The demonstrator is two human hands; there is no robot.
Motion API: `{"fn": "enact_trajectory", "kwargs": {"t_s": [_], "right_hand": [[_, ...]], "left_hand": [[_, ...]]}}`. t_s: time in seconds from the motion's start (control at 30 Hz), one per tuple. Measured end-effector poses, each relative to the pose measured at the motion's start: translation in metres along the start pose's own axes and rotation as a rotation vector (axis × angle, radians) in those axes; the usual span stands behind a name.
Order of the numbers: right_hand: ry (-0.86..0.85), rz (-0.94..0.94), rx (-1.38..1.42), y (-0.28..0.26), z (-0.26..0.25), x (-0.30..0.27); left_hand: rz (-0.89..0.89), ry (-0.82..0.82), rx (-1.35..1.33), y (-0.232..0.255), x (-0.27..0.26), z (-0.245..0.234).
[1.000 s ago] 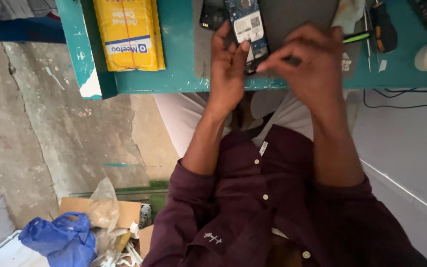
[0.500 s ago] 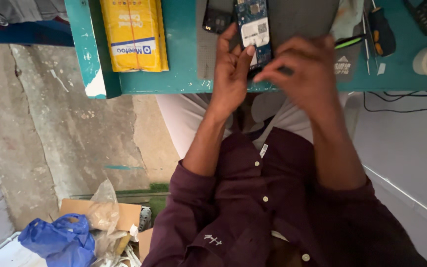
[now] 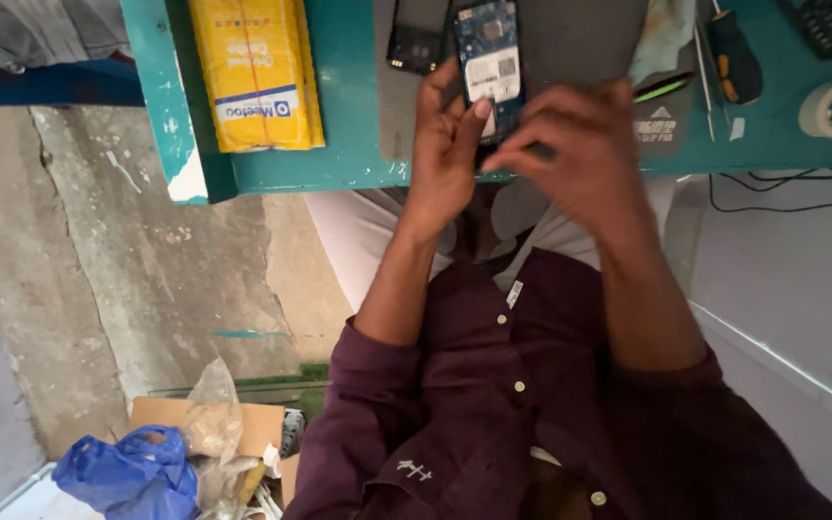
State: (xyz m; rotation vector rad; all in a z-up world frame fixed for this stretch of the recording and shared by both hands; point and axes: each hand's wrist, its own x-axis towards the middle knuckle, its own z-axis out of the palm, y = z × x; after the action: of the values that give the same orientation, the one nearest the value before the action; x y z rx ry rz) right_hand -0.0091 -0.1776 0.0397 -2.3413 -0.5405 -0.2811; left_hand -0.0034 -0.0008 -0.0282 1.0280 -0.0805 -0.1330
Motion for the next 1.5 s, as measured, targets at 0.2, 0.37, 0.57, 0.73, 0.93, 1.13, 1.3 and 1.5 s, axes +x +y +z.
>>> {"fn": "enact_trajectory", "kwargs": {"t_s": [0.2, 0.37, 0.57, 0.73, 0.93, 1.13, 1.3, 1.5], "right_hand": [[0.012, -0.018, -0.009, -0.001, -0.009, 0.007], [0.138, 0.073, -0.033, 0.022, -0.016, 0.001], [0.354, 0.207, 0.048, 0.022, -0.006, -0.01], [0.383, 0.147, -0.061, 0.019, 0.001, -0.003], [0.327, 0.188, -0.205, 0.016, 0.005, -0.004], [0.278, 0.199, -0.209, 0.023, 0.013, -0.01], [0.285, 0.155, -0.246, 0.025, 0.014, -0.013], [0.271, 0.148, -0.248, 0.025, 0.014, -0.014]], "left_hand": [[-0.006, 0.023, 0.016, -0.002, -0.001, -0.003], [-0.007, 0.032, -0.034, -0.002, 0.002, 0.0], [-0.047, 0.008, -0.089, 0.01, -0.003, 0.007], [-0.099, -0.03, -0.202, 0.019, -0.003, 0.006], [-0.072, -0.07, -0.272, 0.021, -0.001, 0.006], [-0.126, -0.021, -0.292, 0.021, 0.002, 0.005], [-0.154, -0.003, -0.369, 0.026, 0.005, 0.002], [-0.162, 0.001, -0.395, 0.031, 0.003, 0.002]]}}
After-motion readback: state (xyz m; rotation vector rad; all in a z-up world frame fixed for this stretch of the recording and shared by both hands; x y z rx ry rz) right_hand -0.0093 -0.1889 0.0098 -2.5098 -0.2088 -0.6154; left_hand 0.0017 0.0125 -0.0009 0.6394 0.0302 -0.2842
